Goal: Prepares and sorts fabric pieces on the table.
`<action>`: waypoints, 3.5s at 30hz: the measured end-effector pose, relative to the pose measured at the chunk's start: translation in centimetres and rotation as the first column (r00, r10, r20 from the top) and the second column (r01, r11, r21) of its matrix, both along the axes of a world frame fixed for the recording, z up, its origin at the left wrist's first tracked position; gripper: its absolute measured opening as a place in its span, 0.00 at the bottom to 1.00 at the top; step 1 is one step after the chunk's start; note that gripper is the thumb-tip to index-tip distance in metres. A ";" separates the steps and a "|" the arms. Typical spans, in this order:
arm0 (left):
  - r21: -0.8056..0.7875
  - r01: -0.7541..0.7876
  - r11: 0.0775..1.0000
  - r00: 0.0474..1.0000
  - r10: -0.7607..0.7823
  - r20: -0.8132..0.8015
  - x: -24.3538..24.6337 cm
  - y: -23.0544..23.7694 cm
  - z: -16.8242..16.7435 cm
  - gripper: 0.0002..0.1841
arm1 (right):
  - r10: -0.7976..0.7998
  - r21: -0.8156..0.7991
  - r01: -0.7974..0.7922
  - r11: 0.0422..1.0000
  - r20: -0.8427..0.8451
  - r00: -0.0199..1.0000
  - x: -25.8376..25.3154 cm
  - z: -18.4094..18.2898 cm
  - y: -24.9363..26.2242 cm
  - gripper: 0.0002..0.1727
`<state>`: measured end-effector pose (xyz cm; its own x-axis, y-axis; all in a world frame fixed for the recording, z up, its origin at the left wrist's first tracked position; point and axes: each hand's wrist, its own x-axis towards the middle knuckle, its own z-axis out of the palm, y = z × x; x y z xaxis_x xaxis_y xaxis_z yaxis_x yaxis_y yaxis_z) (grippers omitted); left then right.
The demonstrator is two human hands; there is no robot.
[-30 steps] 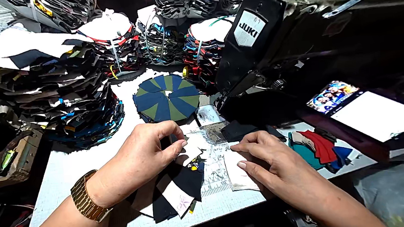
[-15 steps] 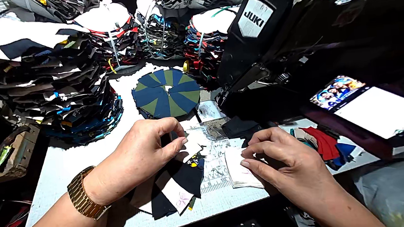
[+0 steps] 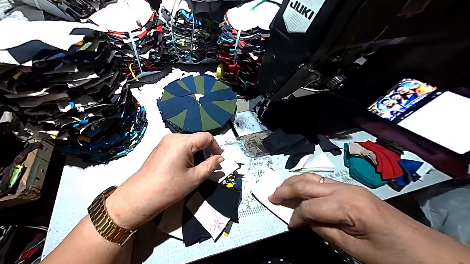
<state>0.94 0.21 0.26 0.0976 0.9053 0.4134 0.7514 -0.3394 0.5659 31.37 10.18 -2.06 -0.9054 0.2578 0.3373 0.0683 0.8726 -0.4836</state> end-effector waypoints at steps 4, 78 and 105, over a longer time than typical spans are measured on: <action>-0.003 -0.007 1.000 1.000 0.007 0.015 0.0 -0.1 0.1 0.05 | -0.188 -0.018 0.187 0.982 -0.084 0.978 1.3 1.1 0.6 0.12; -0.042 -0.002 0.999 0.998 -0.001 -0.066 0.1 -0.1 -0.5 0.06 | -0.514 -0.101 0.506 0.857 -0.095 0.852 -0.8 -2.1 2.0 0.13; -0.027 -0.028 0.999 0.995 0.025 -0.098 -0.4 -0.1 -0.2 0.07 | -0.353 -0.167 0.317 0.934 -0.278 0.893 -0.6 -2.0 1.5 0.05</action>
<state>0.57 0.16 0.06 0.1123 0.9194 0.3771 0.8121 -0.3036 0.4983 30.73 11.68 -4.02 -0.6200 0.5809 0.5274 0.1840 0.7611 -0.6220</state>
